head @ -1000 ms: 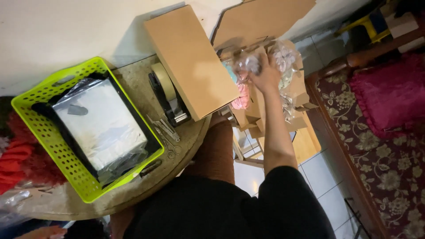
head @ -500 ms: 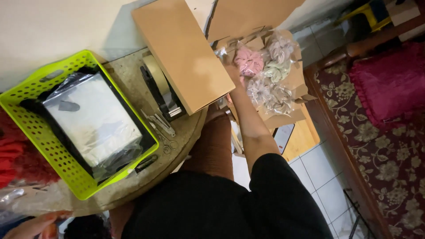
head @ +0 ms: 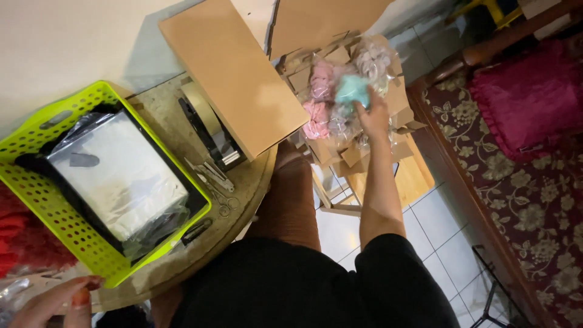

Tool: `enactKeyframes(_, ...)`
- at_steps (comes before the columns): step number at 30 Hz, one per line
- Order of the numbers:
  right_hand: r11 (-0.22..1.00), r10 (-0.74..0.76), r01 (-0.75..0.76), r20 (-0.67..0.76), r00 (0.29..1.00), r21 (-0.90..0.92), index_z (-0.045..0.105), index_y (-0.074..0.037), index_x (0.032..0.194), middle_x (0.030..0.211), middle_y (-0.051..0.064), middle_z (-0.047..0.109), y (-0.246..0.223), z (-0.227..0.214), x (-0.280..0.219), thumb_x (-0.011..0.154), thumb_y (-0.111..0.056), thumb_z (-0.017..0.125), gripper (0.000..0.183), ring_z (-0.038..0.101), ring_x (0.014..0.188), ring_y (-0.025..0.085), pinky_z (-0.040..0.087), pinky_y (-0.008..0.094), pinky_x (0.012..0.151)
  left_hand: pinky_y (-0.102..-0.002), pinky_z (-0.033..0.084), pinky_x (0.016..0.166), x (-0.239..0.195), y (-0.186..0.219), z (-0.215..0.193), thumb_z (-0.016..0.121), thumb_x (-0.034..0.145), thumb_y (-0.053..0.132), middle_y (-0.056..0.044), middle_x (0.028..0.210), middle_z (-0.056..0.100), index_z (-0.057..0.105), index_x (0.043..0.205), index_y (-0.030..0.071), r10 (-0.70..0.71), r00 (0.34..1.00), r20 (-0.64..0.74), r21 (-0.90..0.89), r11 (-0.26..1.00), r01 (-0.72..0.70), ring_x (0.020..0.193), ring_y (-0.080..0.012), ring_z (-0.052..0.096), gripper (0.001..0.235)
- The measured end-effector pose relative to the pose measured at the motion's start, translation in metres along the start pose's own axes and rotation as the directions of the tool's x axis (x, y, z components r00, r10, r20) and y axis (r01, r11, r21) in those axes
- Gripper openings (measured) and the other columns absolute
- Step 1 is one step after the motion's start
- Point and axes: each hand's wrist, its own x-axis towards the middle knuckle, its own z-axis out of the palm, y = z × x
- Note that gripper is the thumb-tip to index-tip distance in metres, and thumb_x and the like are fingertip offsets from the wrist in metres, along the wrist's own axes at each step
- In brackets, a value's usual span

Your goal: Assembling a small cardboard box and filling it with decorative fabric items

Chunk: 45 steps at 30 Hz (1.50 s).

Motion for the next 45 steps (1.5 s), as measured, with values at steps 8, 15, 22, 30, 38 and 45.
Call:
enactKeyframes(8,0.747,-0.663,0.61,-0.223,0.715,-0.265,0.063,0.001,0.118,0.111,0.021,0.067,-0.05,-0.025,0.067,0.109,-0.026,0.051,0.031,0.063,0.1,0.04,0.051,0.05,0.077,-0.037,0.048,0.11,0.009,-0.022,0.016,0.06,0.109,0.017,-0.01,0.114,0.077,0.074,0.127,0.008,0.149,0.984,-0.096,-0.029,0.988,-0.152,0.115,-0.0215,0.07,0.024)
enactKeyframes(15,0.649,-0.746,0.724,-0.013,0.665,-0.233,0.04,-0.007,0.158,0.162,0.02,0.037,-0.153,-0.009,0.17,0.109,0.003,0.059,0.054,0.058,0.126,0.056,0.052,0.047,0.074,-0.038,0.051,0.107,0.009,-0.009,0.029,0.06,0.105,0.028,-0.011,0.114,0.077,0.08,0.116,0.01,0.121,0.982,-0.148,0.0,0.993,-0.122,0.11,-0.0269,0.071,0.028)
enactKeyframes(22,0.494,-0.869,0.862,-0.036,0.493,-0.114,0.046,-0.002,0.149,0.144,0.025,0.044,-0.195,-0.023,0.159,0.09,0.024,0.046,0.064,0.049,0.128,0.047,0.047,0.046,0.102,-0.036,0.049,0.106,0.008,0.032,0.015,0.058,0.108,0.026,-0.008,0.12,0.077,0.078,0.125,0.016,0.061,0.986,-0.158,0.142,0.989,-0.039,0.117,-0.0237,0.07,0.028)
enactKeyframes(30,0.456,-0.89,0.875,-0.066,0.452,-0.16,0.052,0.005,0.109,0.114,0.021,0.051,-0.195,-0.031,0.147,0.088,0.022,0.062,0.028,0.054,0.094,0.037,0.039,0.029,0.086,-0.036,0.051,0.106,0.005,0.089,0.004,0.066,0.107,0.016,-0.01,0.117,0.078,0.08,0.116,0.01,0.083,0.974,-0.21,0.199,0.979,-0.041,0.118,-0.0256,0.071,0.018)
enactKeyframes(38,0.547,-0.832,0.813,-0.021,0.555,-0.2,0.046,-0.013,0.15,0.13,0.022,0.056,-0.192,-0.027,0.153,0.093,0.017,0.061,0.066,0.054,0.075,0.036,0.044,0.033,0.071,-0.037,0.063,0.08,0.0,0.091,0.003,0.063,0.105,0.015,-0.009,0.12,0.076,0.078,0.118,0.009,0.018,0.989,-0.147,0.137,0.991,0.002,0.114,-0.0199,0.07,0.021)
enactKeyframes(45,0.494,-0.844,0.815,0.057,0.533,-0.302,0.049,-0.008,0.146,0.125,0.024,0.062,-0.184,-0.02,0.175,0.091,0.006,0.08,0.064,0.062,0.1,0.044,0.051,0.049,0.064,-0.036,0.063,0.081,0.002,0.11,-0.001,0.065,0.104,0.018,-0.005,0.116,0.077,0.079,0.115,0.013,-0.039,0.994,-0.102,0.125,0.991,0.052,0.108,-0.0162,0.07,0.019)
